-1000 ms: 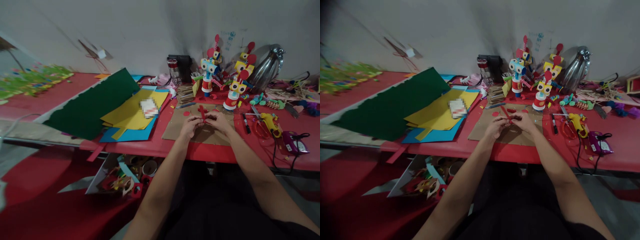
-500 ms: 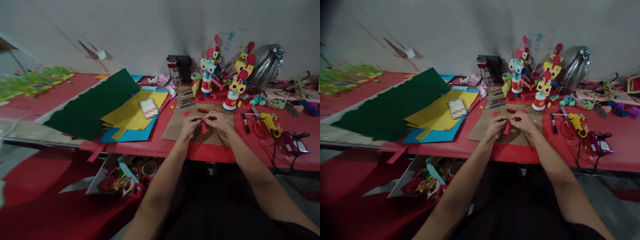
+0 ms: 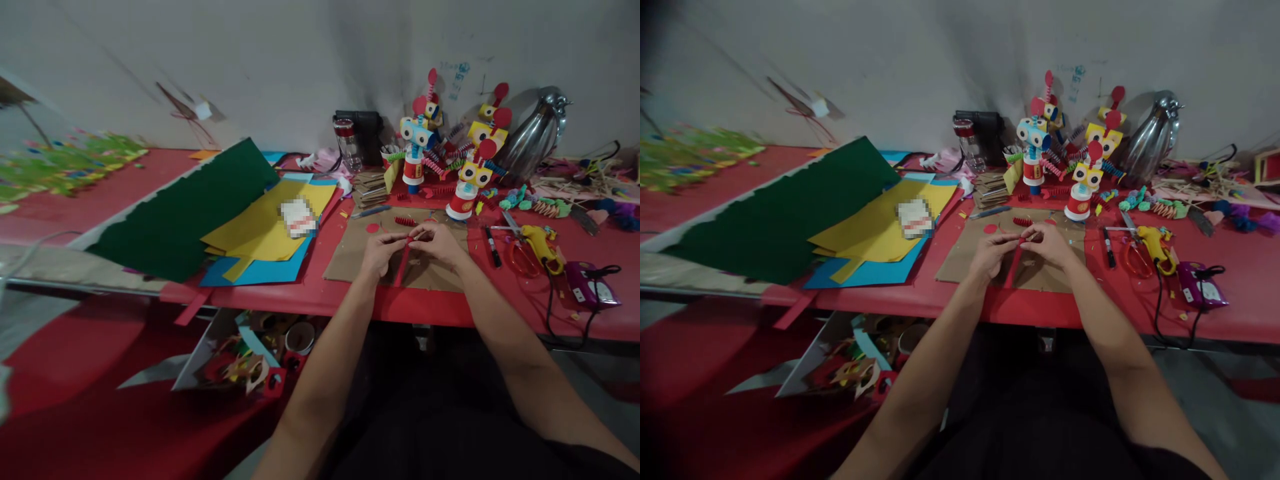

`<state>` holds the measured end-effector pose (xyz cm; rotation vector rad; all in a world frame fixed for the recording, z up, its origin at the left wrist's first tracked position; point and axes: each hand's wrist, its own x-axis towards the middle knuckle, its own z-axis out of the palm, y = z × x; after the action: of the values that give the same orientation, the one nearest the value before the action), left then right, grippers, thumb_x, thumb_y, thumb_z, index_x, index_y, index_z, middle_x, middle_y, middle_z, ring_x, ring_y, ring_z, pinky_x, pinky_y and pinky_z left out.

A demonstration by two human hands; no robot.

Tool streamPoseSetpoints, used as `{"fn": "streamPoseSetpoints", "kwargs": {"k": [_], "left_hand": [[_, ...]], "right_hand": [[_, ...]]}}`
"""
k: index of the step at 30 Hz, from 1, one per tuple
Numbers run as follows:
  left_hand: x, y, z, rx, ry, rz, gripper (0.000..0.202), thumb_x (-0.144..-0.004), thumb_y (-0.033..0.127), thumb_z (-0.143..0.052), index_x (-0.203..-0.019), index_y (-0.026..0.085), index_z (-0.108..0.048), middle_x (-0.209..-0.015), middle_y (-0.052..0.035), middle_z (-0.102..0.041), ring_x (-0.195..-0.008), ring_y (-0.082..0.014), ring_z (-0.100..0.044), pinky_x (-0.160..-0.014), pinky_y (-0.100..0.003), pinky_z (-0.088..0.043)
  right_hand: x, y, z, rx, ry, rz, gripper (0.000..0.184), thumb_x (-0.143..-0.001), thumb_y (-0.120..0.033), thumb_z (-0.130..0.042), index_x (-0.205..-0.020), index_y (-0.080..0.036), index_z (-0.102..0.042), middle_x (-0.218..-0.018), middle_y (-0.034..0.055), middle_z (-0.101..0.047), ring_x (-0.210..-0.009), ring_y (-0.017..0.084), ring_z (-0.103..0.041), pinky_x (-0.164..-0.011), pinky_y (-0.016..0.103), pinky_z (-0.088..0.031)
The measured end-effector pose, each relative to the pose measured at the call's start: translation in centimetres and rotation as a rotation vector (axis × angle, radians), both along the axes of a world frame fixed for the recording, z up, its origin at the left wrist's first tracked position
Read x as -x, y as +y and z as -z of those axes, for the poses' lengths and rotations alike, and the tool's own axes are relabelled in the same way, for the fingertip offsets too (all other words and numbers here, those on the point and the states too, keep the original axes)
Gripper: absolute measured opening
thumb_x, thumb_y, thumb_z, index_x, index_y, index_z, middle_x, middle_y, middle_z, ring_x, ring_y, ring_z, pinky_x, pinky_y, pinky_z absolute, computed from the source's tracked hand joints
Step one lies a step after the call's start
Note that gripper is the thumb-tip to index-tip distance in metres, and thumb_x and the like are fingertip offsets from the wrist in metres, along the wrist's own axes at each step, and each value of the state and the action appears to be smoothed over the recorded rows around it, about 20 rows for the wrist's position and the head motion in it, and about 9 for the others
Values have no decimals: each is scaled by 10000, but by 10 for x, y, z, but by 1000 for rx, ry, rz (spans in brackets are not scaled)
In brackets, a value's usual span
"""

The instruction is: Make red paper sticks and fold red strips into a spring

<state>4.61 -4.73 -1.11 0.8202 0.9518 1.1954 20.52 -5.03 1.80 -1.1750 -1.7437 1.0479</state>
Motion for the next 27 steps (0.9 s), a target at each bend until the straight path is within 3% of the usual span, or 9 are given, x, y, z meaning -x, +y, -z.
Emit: {"fn": "streamPoseSetpoints", "kwargs": {"k": [6, 9, 13, 16, 19, 22, 27], "left_hand": [[2, 4, -3, 45, -137, -134, 167, -515, 128, -783, -639, 153, -674, -586, 5, -666, -574, -102, -630, -669, -235, -513], [3, 4, -4, 87, -178, -107, 150, -542, 106, -759, -631, 143, -645, -589, 2, -662, -590, -108, -646, -716, -250, -530], [6, 6, -6, 103, -210, -128, 135, -592, 76, -722, -660, 142, -625, -596, 9, -654, -580, -102, -648, -699, -231, -532], [10, 10, -9, 132, -323, -229, 118, -645, 58, -670, -662, 157, -608, -593, 23, -645, -585, -81, -643, -676, -188, -522], [11, 11, -10, 173, -372, -251, 114, -669, 62, -651, -655, 165, -605, -589, 26, -643, -582, -76, -635, -642, -173, -509], [6, 7, -9, 101, -301, -167, 129, -614, 58, -700, -653, 157, -627, -598, 24, -649, -581, -78, -625, -661, -191, -505], [-2, 0, -7, 13, -173, -62, 148, -541, 97, -762, -632, 149, -658, -610, 12, -662, -578, -88, -614, -658, -221, -489]], "right_hand": [[4, -11, -9, -615, -293, 303, 178, -711, -128, -589, -839, -202, -689, -975, 74, -665, -967, 232, -573, -909, 422, -427], [5, -14, -9, -709, -339, 369, 146, -760, -164, -562, -798, -222, -691, -889, 59, -676, -911, 232, -573, -888, 426, -428], [-4, -6, -4, -539, -226, 399, 135, -794, -258, -550, -765, -219, -676, -814, 48, -690, -818, 217, -605, -794, 384, -464], [-5, -1, -1, -339, 79, 503, 255, -845, -428, -509, -842, -221, -659, -806, 40, -674, -775, 189, -610, -717, 336, -480], [6, -3, 0, -66, 345, 296, 361, -771, -542, -588, -983, -254, -633, -846, 21, -663, -727, 155, -598, -637, 289, -483], [21, -8, 4, 60, 370, 132, 404, -658, -467, -715, -999, -266, -635, -929, 19, -666, -772, 153, -597, -666, 285, -491], [32, -11, 10, 59, 376, 278, 159, -668, -337, -652, -786, -231, -652, -752, -12, -643, -688, 136, -573, -649, 281, -472]]}}
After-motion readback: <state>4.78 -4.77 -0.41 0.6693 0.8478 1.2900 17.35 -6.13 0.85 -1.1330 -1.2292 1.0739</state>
